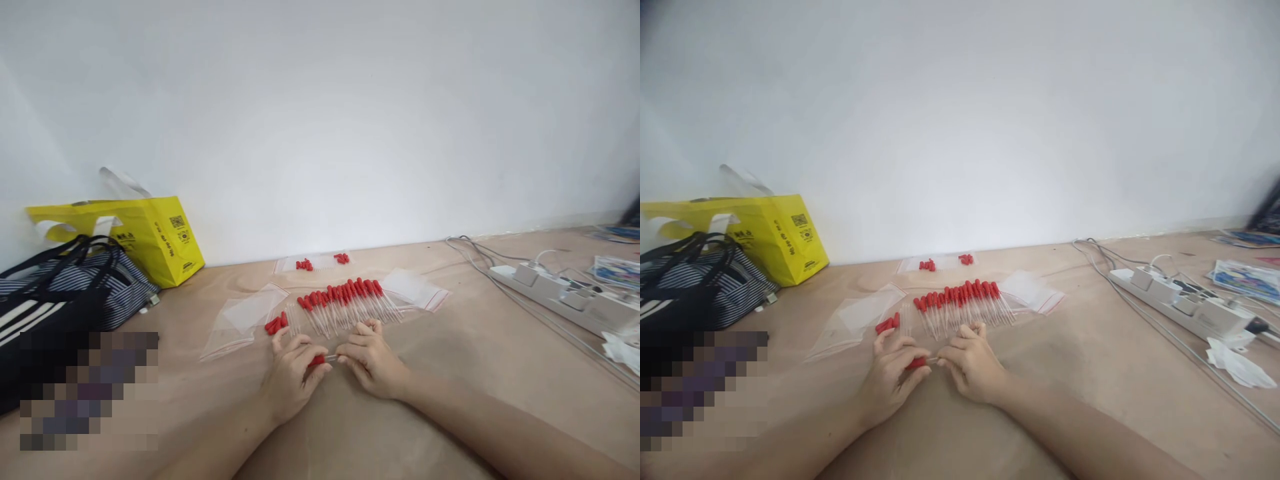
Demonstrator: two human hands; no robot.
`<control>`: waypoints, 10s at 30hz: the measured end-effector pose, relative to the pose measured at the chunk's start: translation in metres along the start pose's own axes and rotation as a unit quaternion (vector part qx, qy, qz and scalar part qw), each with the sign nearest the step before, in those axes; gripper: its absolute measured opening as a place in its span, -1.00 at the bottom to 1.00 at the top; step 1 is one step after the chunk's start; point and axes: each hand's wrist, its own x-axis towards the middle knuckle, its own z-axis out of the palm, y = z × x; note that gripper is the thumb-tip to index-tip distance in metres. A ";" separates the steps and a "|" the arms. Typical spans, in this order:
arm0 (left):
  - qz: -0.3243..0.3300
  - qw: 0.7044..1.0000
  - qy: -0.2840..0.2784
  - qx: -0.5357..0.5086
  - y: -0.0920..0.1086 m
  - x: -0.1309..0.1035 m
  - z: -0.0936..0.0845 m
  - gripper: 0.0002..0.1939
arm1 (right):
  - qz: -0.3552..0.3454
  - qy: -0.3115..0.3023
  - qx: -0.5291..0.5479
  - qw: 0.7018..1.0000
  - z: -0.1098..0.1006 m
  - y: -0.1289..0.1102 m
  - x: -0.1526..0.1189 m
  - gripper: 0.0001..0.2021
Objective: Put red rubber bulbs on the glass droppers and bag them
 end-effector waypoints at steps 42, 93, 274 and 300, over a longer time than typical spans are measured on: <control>-0.224 0.967 0.027 0.122 -0.060 -0.004 -0.021 -0.72 | 0.358 0.083 -0.045 0.929 0.027 0.007 0.069 -0.87; -0.023 0.997 -0.065 0.020 -0.005 -0.003 -0.010 -0.87 | 0.070 -0.052 0.005 0.996 -0.020 0.023 -0.019 -0.82; -0.104 0.975 0.132 0.146 -0.056 -0.007 -0.018 -0.83 | 0.263 -0.081 -0.174 0.946 0.039 -0.032 0.101 -0.76; -0.092 0.994 -0.061 0.007 -0.010 0.003 0.004 -0.86 | 0.162 -0.057 0.046 0.984 -0.007 0.032 -0.001 -0.85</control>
